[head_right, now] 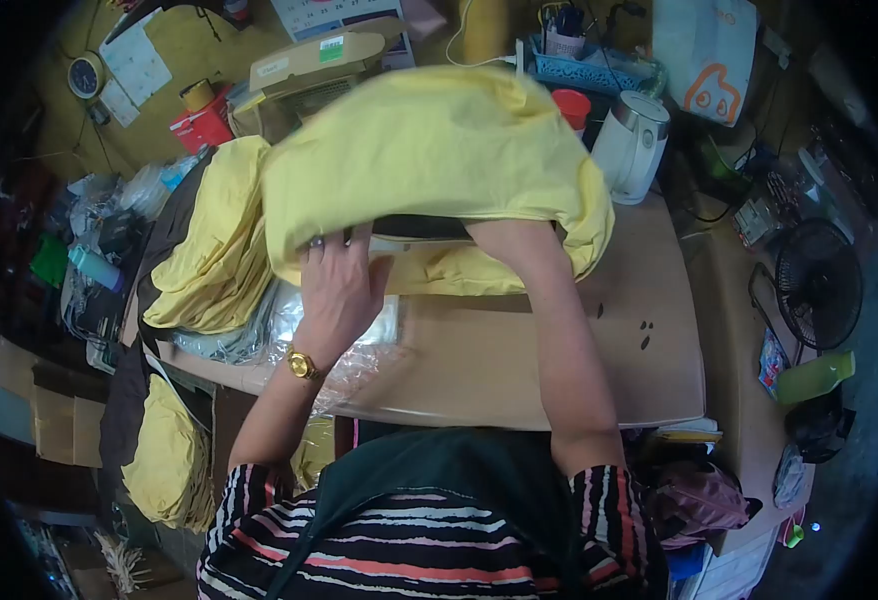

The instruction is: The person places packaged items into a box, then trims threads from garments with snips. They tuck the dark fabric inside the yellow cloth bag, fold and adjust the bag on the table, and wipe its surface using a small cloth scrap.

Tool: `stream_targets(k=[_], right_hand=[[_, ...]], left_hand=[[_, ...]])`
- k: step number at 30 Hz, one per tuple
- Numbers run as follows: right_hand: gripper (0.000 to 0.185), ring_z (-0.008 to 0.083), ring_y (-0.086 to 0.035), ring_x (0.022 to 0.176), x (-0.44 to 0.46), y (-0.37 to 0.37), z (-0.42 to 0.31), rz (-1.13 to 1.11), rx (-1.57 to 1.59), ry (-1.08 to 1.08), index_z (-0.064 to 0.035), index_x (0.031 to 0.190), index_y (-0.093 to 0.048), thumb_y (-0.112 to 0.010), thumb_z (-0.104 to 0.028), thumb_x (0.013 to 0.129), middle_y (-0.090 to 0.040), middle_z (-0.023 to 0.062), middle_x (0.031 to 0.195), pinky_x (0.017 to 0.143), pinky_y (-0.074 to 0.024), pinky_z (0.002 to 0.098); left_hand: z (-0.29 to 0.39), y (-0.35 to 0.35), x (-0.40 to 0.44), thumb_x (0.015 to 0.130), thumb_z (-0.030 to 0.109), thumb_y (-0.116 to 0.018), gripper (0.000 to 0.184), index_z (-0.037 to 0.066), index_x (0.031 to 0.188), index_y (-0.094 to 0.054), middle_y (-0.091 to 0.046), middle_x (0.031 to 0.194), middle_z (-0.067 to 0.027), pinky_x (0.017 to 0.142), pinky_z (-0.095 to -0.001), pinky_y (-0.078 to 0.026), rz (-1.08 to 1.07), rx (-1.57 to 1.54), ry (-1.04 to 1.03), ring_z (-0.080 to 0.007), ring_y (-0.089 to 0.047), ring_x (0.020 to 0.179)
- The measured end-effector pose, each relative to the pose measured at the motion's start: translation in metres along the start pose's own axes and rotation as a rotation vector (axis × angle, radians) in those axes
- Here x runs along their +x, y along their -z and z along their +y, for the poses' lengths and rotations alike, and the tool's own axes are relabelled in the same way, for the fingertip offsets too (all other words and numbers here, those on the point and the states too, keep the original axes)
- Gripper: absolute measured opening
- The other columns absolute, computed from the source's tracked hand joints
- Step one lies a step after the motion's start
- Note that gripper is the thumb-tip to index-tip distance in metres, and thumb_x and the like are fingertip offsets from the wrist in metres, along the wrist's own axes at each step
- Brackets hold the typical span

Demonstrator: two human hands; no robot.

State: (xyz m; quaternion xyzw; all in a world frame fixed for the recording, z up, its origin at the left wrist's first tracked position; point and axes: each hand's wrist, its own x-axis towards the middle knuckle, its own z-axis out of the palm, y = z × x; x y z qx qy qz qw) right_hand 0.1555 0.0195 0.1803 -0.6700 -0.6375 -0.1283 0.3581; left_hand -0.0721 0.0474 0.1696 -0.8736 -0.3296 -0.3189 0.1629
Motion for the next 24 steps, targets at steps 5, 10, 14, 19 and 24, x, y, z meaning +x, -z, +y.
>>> stream_targets(k=[5, 10, 14, 19, 24], right_hand=[[0.061, 0.0346, -0.040, 0.133, -0.002, -0.004, 0.025, -0.003, 0.136, -0.079, -0.0078, 0.135, -0.050, -0.070, -0.031, 0.083, -0.048, 0.0172, 0.140, 0.111, -0.0305, 0.0437], [0.049, 0.0339, -0.055, 0.114, -0.013, 0.017, -0.010, -1.026, -0.013, 0.012, -0.0032, 0.124, -0.058, -0.071, -0.022, 0.081, -0.056, 0.0164, 0.129, 0.093, -0.0465, 0.0398], [0.051, 0.0328, -0.058, 0.103, -0.037, 0.024, -0.009, -0.793, 0.301, 0.454, -0.0043, 0.124, -0.058, -0.072, -0.027, 0.080, -0.059, 0.0148, 0.117, 0.086, -0.0472, 0.0422], [0.052, 0.0305, -0.058, 0.095, -0.046, 0.060, -0.032, -0.409, 0.052, 0.715, -0.0062, 0.117, -0.053, -0.072, -0.038, 0.081, -0.056, 0.0147, 0.101, 0.080, -0.0462, 0.0442], [0.053, 0.0354, -0.062, 0.087, -0.008, 0.101, 0.001, -1.316, 0.176, 0.328, -0.0025, 0.107, -0.056, -0.072, -0.045, 0.079, -0.062, 0.0169, 0.090, 0.074, -0.0465, 0.0451]], left_hand=[[0.012, 0.029, 0.005, 0.078, 0.046, -0.072, 0.082, -0.001, 0.138, -0.041, -0.063, 0.110, -0.0251, 0.105, -0.0509, -0.029, -0.733, 0.063, 0.005, -0.0416, -0.054, 0.114], [0.015, 0.017, -0.004, 0.070, 0.069, -0.065, 0.068, 0.009, 0.100, -0.075, -0.045, 0.141, -0.0258, 0.107, -0.0705, -0.016, -0.907, 0.202, -0.108, -0.0474, -0.036, 0.133], [-0.026, 0.041, 0.011, 0.069, 0.065, -0.068, 0.055, 0.019, 0.099, -0.076, -0.056, 0.126, -0.0163, 0.109, -0.0675, -0.017, -0.840, 0.063, -0.253, -0.0395, -0.039, 0.132], [-0.040, 0.090, 0.036, 0.077, 0.045, -0.073, 0.033, 0.013, 0.084, -0.071, -0.057, 0.097, -0.0081, 0.092, -0.0590, -0.035, -0.873, -0.446, -0.454, -0.0297, -0.049, 0.113], [-0.039, 0.137, 0.055, 0.082, 0.040, -0.071, 0.042, 0.005, 0.104, -0.061, -0.064, 0.077, -0.0180, 0.069, -0.0442, -0.048, -1.218, -0.548, -0.370, -0.0400, -0.062, 0.076]])
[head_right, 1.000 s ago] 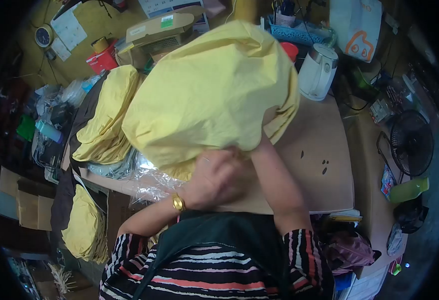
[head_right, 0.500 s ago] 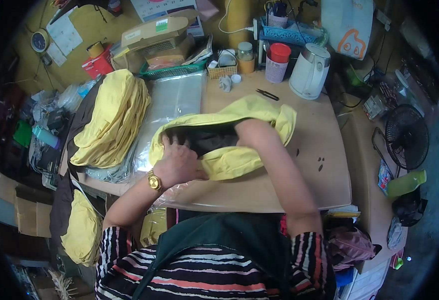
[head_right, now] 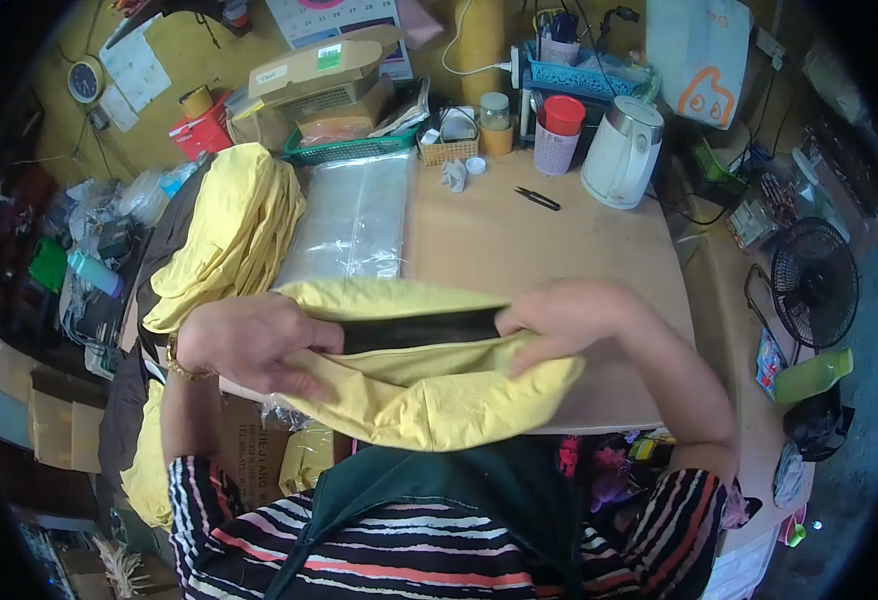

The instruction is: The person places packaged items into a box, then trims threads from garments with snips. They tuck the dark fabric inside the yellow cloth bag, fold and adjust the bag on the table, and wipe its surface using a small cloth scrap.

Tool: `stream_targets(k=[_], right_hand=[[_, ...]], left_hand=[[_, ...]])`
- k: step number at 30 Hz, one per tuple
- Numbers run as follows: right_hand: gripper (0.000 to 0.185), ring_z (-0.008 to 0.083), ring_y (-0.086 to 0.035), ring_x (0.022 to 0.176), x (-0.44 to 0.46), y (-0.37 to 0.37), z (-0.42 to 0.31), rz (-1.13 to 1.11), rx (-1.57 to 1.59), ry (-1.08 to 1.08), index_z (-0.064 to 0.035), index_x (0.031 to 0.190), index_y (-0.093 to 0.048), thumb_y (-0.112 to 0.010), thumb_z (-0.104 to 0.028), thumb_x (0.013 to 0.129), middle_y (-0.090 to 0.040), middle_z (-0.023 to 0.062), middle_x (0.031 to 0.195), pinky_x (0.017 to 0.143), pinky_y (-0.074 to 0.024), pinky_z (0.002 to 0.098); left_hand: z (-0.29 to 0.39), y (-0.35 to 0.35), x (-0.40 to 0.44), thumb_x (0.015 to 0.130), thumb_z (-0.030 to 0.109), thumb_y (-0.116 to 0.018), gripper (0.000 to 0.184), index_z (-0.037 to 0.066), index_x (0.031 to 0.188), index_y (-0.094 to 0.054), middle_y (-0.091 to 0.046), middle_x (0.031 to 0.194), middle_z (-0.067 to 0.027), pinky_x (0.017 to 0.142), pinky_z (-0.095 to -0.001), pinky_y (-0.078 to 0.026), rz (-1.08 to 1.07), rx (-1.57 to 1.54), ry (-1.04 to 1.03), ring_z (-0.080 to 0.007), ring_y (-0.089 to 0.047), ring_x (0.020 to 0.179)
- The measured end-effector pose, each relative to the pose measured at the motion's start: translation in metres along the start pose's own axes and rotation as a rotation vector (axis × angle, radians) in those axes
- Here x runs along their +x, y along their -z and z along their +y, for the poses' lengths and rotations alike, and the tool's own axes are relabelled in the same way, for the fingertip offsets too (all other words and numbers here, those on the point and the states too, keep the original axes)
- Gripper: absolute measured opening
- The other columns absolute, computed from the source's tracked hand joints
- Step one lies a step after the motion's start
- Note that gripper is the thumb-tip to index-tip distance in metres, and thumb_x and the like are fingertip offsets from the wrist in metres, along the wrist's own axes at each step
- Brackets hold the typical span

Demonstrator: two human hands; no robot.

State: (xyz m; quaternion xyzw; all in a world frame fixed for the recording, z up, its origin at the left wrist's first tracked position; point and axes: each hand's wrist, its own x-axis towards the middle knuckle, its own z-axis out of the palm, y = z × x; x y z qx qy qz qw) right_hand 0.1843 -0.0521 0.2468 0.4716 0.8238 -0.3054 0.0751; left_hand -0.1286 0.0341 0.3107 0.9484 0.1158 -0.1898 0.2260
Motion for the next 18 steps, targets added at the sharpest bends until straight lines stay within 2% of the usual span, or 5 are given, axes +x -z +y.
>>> stream_targets(k=[7, 9, 11, 15, 18], right_hand=[[0.055, 0.0381, -0.062, 0.091, -0.007, 0.018, 0.006, 0.253, -0.194, -0.049, 0.0034, 0.100, -0.063, -0.066, -0.049, 0.084, -0.065, 0.0209, 0.092, 0.079, -0.0480, 0.0454], [0.054, 0.0382, -0.062, 0.093, 0.006, 0.016, 0.014, 0.205, -0.360, -0.146, 0.0043, 0.102, -0.064, -0.061, -0.048, 0.088, -0.066, 0.0230, 0.095, 0.081, -0.0484, 0.0453], [0.055, 0.0383, -0.063, 0.094, 0.011, 0.013, 0.002, 0.188, -0.440, -0.199, 0.0047, 0.102, -0.065, -0.059, -0.048, 0.090, -0.066, 0.0241, 0.096, 0.082, -0.0486, 0.0452], [0.060, 0.0408, -0.063, 0.087, 0.009, 0.017, -0.018, 0.915, -0.430, -0.417, 0.0040, 0.087, -0.064, -0.055, -0.056, 0.089, -0.066, 0.0260, 0.089, 0.077, -0.0499, 0.0465], [0.065, 0.0425, -0.064, 0.078, 0.001, 0.006, -0.045, 0.665, -0.250, -0.473, 0.0035, 0.080, -0.066, -0.057, -0.061, 0.085, -0.065, 0.0261, 0.077, 0.073, -0.0505, 0.0483]], left_hand=[[0.035, -0.007, 0.015, 0.079, 0.031, -0.071, 0.036, 0.006, 0.105, -0.065, -0.057, 0.110, -0.0140, 0.086, -0.0408, -0.046, 0.976, 0.655, 0.511, -0.0278, -0.056, 0.101], [0.019, -0.010, 0.028, 0.079, 0.034, -0.071, 0.035, 0.006, 0.100, -0.067, -0.058, 0.107, -0.0143, 0.084, -0.0418, -0.045, 0.802, 0.553, 0.536, -0.0300, -0.056, 0.098], [0.016, -0.003, 0.051, 0.080, 0.034, -0.072, 0.038, 0.003, 0.102, -0.065, -0.056, 0.107, -0.0166, 0.082, -0.0426, -0.044, -0.473, 0.245, 0.399, -0.0331, -0.055, 0.097], [-0.007, -0.029, 0.039, 0.087, 0.056, -0.058, 0.059, 0.001, 0.108, -0.059, -0.056, 0.094, -0.0189, 0.076, -0.0447, -0.044, 0.909, 0.546, 0.371, -0.0359, -0.055, 0.085], [0.022, -0.043, 0.039, 0.089, 0.060, -0.053, 0.065, 0.003, 0.119, -0.052, -0.057, 0.092, -0.0217, 0.075, -0.0448, -0.047, 0.684, 0.421, 0.477, -0.0374, -0.059, 0.082]])
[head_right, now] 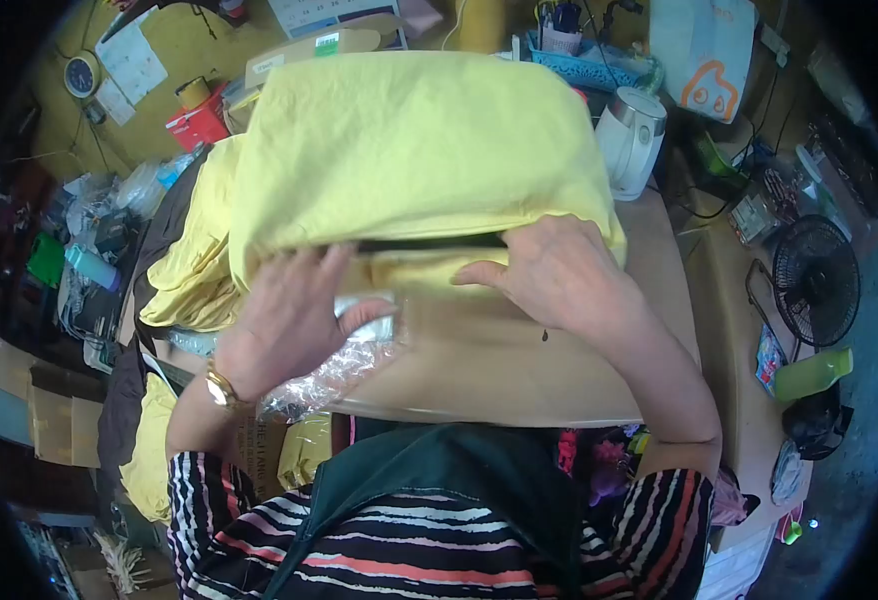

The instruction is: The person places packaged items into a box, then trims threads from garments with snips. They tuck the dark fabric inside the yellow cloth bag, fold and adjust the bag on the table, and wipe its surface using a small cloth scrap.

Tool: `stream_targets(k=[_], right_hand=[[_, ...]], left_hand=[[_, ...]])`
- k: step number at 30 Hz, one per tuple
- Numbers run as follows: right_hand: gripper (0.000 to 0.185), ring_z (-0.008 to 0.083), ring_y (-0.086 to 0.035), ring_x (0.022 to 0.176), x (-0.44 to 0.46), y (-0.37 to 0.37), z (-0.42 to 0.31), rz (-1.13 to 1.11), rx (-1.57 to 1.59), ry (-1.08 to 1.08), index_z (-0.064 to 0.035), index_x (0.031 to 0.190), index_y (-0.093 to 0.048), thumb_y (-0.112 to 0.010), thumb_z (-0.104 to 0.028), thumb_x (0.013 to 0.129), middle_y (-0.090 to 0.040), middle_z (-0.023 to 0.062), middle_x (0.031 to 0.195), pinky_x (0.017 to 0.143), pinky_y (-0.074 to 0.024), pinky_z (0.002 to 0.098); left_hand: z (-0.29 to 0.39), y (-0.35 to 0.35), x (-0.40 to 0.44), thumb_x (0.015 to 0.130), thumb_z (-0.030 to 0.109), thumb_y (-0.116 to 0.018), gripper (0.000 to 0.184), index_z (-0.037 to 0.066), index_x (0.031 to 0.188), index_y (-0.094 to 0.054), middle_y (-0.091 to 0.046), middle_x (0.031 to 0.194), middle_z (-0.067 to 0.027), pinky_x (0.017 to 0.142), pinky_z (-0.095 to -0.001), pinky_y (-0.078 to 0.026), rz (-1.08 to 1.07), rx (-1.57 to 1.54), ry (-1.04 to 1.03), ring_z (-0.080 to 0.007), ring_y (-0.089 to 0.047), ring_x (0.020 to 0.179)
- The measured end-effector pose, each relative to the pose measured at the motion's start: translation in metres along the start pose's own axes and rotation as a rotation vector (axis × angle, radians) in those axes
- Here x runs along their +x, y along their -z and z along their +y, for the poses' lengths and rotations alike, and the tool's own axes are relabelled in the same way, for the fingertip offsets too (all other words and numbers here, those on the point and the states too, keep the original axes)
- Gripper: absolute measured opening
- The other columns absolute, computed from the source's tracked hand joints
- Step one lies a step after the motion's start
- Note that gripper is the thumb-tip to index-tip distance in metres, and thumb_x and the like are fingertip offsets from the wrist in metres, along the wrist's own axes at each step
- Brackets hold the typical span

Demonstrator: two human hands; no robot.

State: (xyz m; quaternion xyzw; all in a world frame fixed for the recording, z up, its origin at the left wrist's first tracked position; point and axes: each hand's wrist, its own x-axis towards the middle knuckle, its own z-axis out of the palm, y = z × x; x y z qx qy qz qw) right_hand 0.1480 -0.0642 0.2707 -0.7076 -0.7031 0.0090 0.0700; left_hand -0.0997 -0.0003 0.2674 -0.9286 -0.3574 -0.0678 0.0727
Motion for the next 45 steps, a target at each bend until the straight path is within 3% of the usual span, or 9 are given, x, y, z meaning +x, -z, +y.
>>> stream_targets(k=[6, 8, 11, 14, 17, 21, 30, 33, 45], right_hand=[[0.062, 0.0338, -0.068, 0.076, -0.028, -0.059, 0.007, -0.217, -0.110, -0.073, 0.0009, 0.075, -0.072, -0.058, -0.059, 0.085, -0.068, 0.0190, 0.073, 0.079, -0.0509, 0.0449], [0.052, 0.0321, -0.066, 0.097, -0.031, -0.103, 0.012, -0.296, -0.027, -0.065, 0.0006, 0.098, -0.071, -0.060, -0.049, 0.088, -0.070, 0.0209, 0.095, 0.092, -0.0464, 0.0463], [0.050, 0.0333, -0.055, 0.120, -0.046, -0.198, 0.008, 0.030, 0.071, 0.233, 0.0009, 0.120, -0.060, -0.059, -0.039, 0.090, -0.059, 0.0225, 0.124, 0.106, -0.0354, 0.0493], [0.053, 0.0352, -0.040, 0.134, -0.054, -0.222, -0.019, -0.130, 0.170, 0.225, 0.0026, 0.130, -0.050, -0.056, -0.034, 0.092, -0.047, 0.0220, 0.140, 0.112, -0.0255, 0.0554], [0.055, 0.0380, -0.033, 0.138, -0.061, -0.242, -0.028, 0.009, 0.194, 0.233, 0.0036, 0.130, -0.051, -0.057, -0.035, 0.091, -0.044, 0.0202, 0.142, 0.111, -0.0177, 0.0650], [0.059, 0.0519, -0.011, 0.142, -0.054, -0.231, -0.030, -0.265, 0.154, 0.183, 0.0003, 0.139, -0.043, -0.050, -0.038, 0.095, -0.036, 0.0220, 0.147, 0.107, -0.0045, 0.0741], [0.051, 0.0514, -0.005, 0.143, -0.056, -0.233, -0.026, -0.203, 0.284, 0.209, -0.0161, 0.139, -0.051, -0.045, -0.045, 0.097, -0.030, 0.0189, 0.152, 0.109, -0.0034, 0.0715], [0.048, 0.0498, -0.007, 0.143, -0.056, -0.244, -0.027, -0.167, 0.246, 0.168, -0.0220, 0.137, -0.053, -0.045, -0.046, 0.097, -0.029, 0.0170, 0.153, 0.110, -0.0043, 0.0704], [0.059, 0.0471, -0.009, 0.144, -0.056, -0.237, -0.027, -0.261, 0.240, 0.168, -0.0129, 0.143, -0.044, -0.052, -0.043, 0.093, -0.030, 0.0095, 0.155, 0.110, -0.0041, 0.0699]], left_hand=[[0.037, -0.078, -0.026, 0.094, 0.041, -0.053, 0.055, -0.007, 0.120, -0.051, -0.061, 0.102, -0.0235, 0.080, -0.0466, -0.050, -0.337, -0.142, 0.031, -0.0376, -0.062, 0.093], [0.046, -0.132, -0.033, 0.094, 0.032, -0.054, 0.049, -0.008, 0.122, -0.050, -0.061, 0.105, -0.0243, 0.084, -0.0472, -0.049, -0.397, -0.170, 0.050, -0.0380, -0.061, 0.098], [0.057, -0.190, -0.030, 0.088, 0.017, -0.053, 0.047, -0.008, 0.128, -0.047, -0.059, 0.113, -0.0261, 0.091, -0.0475, -0.047, -0.021, -0.160, -0.126, -0.0391, -0.058, 0.105], [0.050, -0.186, 0.002, 0.079, -0.001, -0.052, 0.052, -0.009, 0.129, -0.042, -0.055, 0.116, -0.0270, 0.090, -0.0441, -0.047, 0.106, -0.554, 0.042, -0.0420, -0.056, 0.102], [0.047, -0.155, 0.021, 0.081, 0.001, -0.053, 0.039, -0.002, 0.120, -0.049, -0.056, 0.111, -0.0270, 0.083, -0.0462, -0.047, 0.386, -0.539, 0.110, -0.0407, -0.057, 0.098], [0.065, -0.211, 0.014, 0.084, 0.006, -0.053, 0.035, -0.004, 0.117, -0.056, -0.061, 0.100, -0.0269, 0.082, -0.0453, -0.049, -0.068, -0.710, -0.070, -0.0437, -0.059, 0.091], [0.071, -0.226, 0.044, 0.091, 0.019, -0.047, 0.030, -0.005, 0.105, -0.056, -0.064, 0.084, -0.0269, 0.071, -0.0478, -0.053, -0.460, -0.566, 0.096, -0.0417, -0.066, 0.078], [0.078, -0.237, 0.043, 0.087, 0.016, -0.050, 0.020, -0.002, 0.092, -0.058, -0.064, 0.074, -0.0241, 0.062, -0.0460, -0.054, -0.204, -0.574, 0.010, -0.0392, -0.066, 0.069], [0.057, -0.224, 0.059, 0.082, 0.014, -0.054, 0.031, -0.007, 0.104, -0.061, -0.064, 0.092, -0.0276, 0.077, -0.0433, -0.053, -0.411, -0.546, 0.077, -0.0367, -0.066, 0.087]])
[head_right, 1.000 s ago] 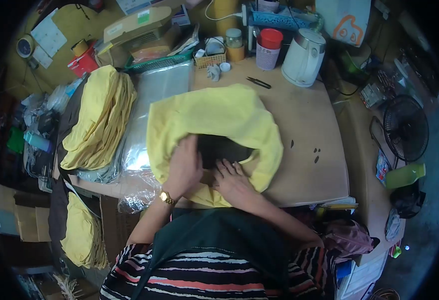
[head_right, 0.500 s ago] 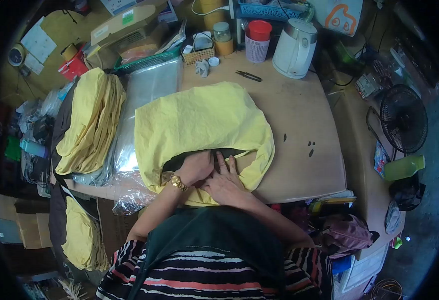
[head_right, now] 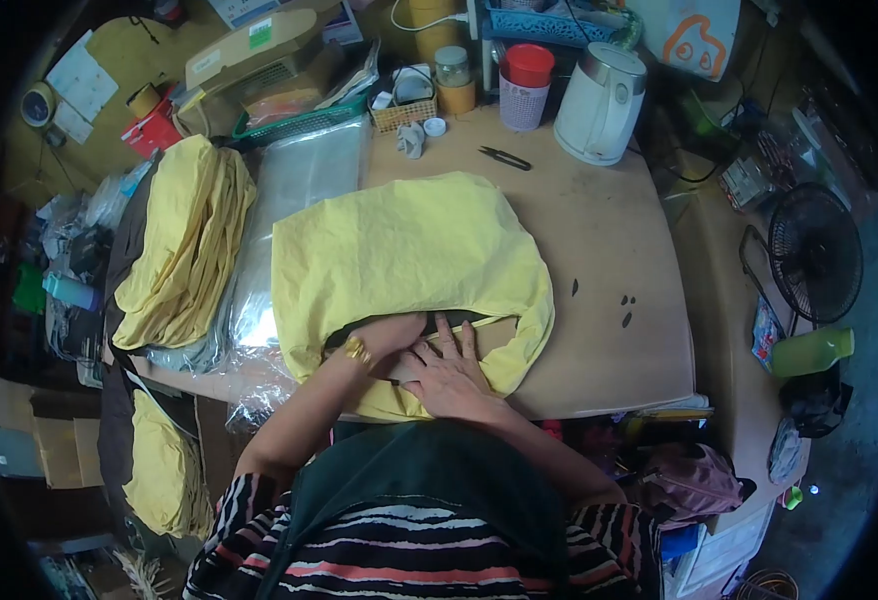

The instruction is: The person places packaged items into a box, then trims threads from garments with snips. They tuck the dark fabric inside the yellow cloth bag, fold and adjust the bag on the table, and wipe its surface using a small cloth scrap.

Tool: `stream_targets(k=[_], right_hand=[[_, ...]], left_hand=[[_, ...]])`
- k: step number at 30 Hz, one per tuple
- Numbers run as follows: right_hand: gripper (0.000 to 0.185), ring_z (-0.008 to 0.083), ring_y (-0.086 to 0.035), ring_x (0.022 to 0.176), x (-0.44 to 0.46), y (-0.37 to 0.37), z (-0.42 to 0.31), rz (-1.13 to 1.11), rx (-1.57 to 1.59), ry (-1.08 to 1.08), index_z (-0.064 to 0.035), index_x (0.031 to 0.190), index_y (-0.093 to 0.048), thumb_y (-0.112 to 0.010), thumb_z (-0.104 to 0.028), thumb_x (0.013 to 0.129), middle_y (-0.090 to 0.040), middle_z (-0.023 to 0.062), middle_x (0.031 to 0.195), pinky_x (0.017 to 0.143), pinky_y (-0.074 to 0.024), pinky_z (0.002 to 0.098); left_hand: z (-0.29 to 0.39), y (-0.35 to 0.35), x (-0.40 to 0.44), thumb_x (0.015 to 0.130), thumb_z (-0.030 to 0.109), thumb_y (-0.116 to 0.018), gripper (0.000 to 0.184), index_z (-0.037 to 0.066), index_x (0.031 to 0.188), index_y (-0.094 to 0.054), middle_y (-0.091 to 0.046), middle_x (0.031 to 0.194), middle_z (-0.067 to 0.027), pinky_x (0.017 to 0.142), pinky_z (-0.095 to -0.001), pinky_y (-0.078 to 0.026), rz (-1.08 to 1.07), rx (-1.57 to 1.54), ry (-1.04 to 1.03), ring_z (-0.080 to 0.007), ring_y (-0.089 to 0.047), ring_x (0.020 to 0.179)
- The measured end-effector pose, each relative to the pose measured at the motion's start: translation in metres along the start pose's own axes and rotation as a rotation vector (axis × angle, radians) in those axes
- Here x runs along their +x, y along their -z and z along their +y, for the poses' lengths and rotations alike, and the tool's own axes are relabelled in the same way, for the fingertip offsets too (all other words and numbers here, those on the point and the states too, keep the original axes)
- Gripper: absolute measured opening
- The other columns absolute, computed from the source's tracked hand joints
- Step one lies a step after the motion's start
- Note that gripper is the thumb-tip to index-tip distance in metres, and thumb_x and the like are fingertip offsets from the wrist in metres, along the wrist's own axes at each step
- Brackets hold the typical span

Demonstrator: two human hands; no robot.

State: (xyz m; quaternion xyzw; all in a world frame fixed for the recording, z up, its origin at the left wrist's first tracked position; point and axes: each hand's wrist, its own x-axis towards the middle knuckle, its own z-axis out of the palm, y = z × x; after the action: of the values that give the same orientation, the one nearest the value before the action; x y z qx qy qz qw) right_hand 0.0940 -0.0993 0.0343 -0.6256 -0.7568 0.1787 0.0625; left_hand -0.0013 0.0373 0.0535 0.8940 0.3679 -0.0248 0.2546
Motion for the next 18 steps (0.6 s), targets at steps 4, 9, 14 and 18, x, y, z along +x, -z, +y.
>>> stream_targets(k=[4, 9, 14, 18], right_hand=[[0.059, 0.0443, -0.008, 0.145, 0.000, 0.001, 0.001, 0.081, 0.017, 0.020, -0.0145, 0.142, -0.045, -0.053, -0.044, 0.092, -0.029, 0.0087, 0.155, 0.112, -0.0045, 0.0673], [0.057, 0.0459, -0.022, 0.140, -0.003, 0.016, 0.006, 0.067, 0.008, 0.025, -0.0131, 0.139, -0.048, -0.055, -0.043, 0.091, -0.041, 0.0120, 0.148, 0.112, -0.0091, 0.0662], [0.049, 0.0388, -0.037, 0.135, -0.010, 0.041, 0.051, -0.068, 0.158, 0.046, -0.0085, 0.130, -0.056, -0.060, -0.034, 0.089, -0.050, 0.0170, 0.138, 0.113, -0.0190, 0.0587], [0.041, 0.0309, -0.062, 0.102, 0.000, 0.064, 0.119, 0.022, 0.410, -0.111, -0.0014, 0.122, -0.059, -0.066, -0.022, 0.088, -0.063, 0.0200, 0.116, 0.088, -0.0496, 0.0368]], left_hand=[[-0.012, -0.007, 0.054, 0.082, 0.015, -0.054, 0.035, -0.007, 0.109, -0.059, -0.063, 0.099, -0.0282, 0.083, -0.0436, -0.052, 0.153, -0.005, -0.136, -0.0363, -0.065, 0.093], [-0.015, -0.023, 0.022, 0.081, 0.016, -0.055, 0.041, -0.007, 0.115, -0.057, -0.062, 0.108, -0.0290, 0.090, -0.0440, -0.049, 0.199, 0.099, -0.441, -0.0358, -0.063, 0.101], [0.013, 0.016, -0.103, 0.078, 0.015, -0.063, 0.031, 0.005, 0.107, -0.058, -0.058, 0.108, -0.0169, 0.082, -0.0439, -0.047, 0.347, 0.201, -0.429, -0.0341, -0.057, 0.100], [-0.032, 0.010, -0.125, 0.075, 0.019, -0.073, 0.031, 0.009, 0.100, -0.057, -0.056, 0.098, -0.0123, 0.072, -0.0398, -0.048, 0.605, 0.150, -0.004, -0.0319, -0.058, 0.088]])
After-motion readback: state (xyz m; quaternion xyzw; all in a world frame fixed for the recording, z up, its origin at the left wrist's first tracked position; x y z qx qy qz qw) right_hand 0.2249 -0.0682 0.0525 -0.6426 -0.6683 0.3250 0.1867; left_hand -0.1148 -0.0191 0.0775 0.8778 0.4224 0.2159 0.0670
